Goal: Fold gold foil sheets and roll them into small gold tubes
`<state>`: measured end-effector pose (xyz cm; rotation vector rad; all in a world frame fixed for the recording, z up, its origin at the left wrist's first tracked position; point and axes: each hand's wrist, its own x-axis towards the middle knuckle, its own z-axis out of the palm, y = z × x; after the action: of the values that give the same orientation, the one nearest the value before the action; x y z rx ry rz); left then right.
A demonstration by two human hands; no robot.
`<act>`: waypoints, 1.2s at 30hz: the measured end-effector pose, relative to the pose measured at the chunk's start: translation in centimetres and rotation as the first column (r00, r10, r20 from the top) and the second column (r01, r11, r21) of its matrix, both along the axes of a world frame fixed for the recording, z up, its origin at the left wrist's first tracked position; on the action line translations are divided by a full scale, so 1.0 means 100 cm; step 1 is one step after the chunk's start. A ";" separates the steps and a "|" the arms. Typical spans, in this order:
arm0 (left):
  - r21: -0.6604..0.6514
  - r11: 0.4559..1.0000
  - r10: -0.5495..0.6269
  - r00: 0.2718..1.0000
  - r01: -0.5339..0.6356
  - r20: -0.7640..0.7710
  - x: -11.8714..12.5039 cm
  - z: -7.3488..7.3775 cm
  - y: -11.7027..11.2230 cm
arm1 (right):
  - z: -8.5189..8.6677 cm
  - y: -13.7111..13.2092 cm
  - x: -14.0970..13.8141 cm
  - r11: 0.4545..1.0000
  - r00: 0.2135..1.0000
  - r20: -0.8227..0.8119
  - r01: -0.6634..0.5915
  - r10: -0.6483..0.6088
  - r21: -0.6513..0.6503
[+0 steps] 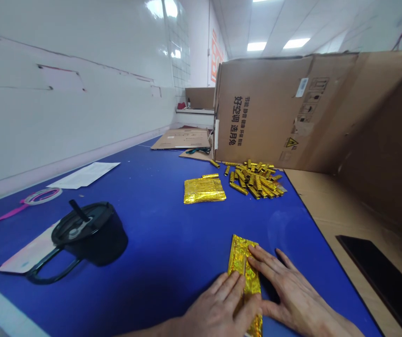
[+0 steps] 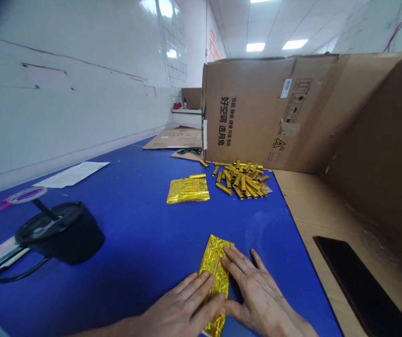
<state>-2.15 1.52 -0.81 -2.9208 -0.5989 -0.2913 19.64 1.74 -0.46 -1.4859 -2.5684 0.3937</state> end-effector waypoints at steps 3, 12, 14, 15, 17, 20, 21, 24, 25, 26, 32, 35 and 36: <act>-0.207 0.978 0.004 0.998 -0.017 -0.061 -0.002 0.008 0.000 | 0.001 0.000 0.000 1.000 1.000 0.009 -0.005 0.005 0.006; -0.504 0.863 -0.013 0.998 -0.017 -0.056 -0.010 0.021 -0.002 | 0.005 -0.001 -0.002 1.000 1.000 0.022 0.001 -0.001 -0.003; -0.530 0.847 -0.003 0.998 -0.027 -0.056 -0.009 0.023 -0.003 | 0.005 -0.001 -0.001 1.000 1.000 0.021 -0.005 0.005 -0.001; -0.539 0.842 0.004 0.998 -0.034 -0.057 -0.009 0.024 -0.002 | 0.004 -0.001 -0.001 1.000 1.000 0.023 -0.008 0.008 -0.001; -0.551 0.834 0.011 0.998 -0.041 -0.058 -0.008 0.024 -0.002 | 0.004 -0.001 0.000 1.000 0.999 0.031 -0.014 0.014 0.000; -0.563 0.826 0.011 0.999 -0.030 -0.036 -0.008 0.024 -0.002 | 0.004 -0.001 0.000 1.000 0.998 0.050 -0.025 0.024 0.007; -0.565 0.825 0.010 1.000 -0.023 -0.027 -0.008 0.024 -0.002 | 0.003 0.000 0.000 1.000 0.998 0.056 -0.028 0.028 0.012; -0.555 0.832 0.013 1.000 -0.009 0.004 -0.009 0.024 -0.002 | 0.003 0.000 0.000 0.999 0.997 0.070 -0.038 0.036 0.026; -0.552 0.834 0.016 1.000 -0.007 0.012 -0.009 0.024 -0.002 | 0.003 0.000 0.000 0.999 0.997 0.072 -0.040 0.037 0.030; -0.552 0.834 0.017 1.000 -0.006 0.015 -0.008 0.024 -0.003 | 0.002 0.000 0.000 0.999 0.997 0.073 -0.041 0.039 0.032; -0.574 0.819 -0.010 0.999 -0.009 -0.031 -0.009 0.025 -0.002 | 0.000 -0.001 0.001 0.998 0.996 0.079 -0.048 0.044 0.043; -0.577 0.816 -0.016 0.999 -0.012 -0.044 -0.009 0.027 0.000 | 0.000 0.000 0.001 0.997 0.995 0.086 -0.055 0.051 0.046; -0.577 0.816 -0.018 0.999 -0.011 -0.043 -0.010 0.028 0.000 | 0.000 0.001 0.000 0.997 0.995 0.087 -0.055 0.050 0.046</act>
<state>-3.12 1.54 1.95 -3.4978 -0.7935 -0.0345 19.68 1.82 -0.47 -1.4525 -2.6680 0.2775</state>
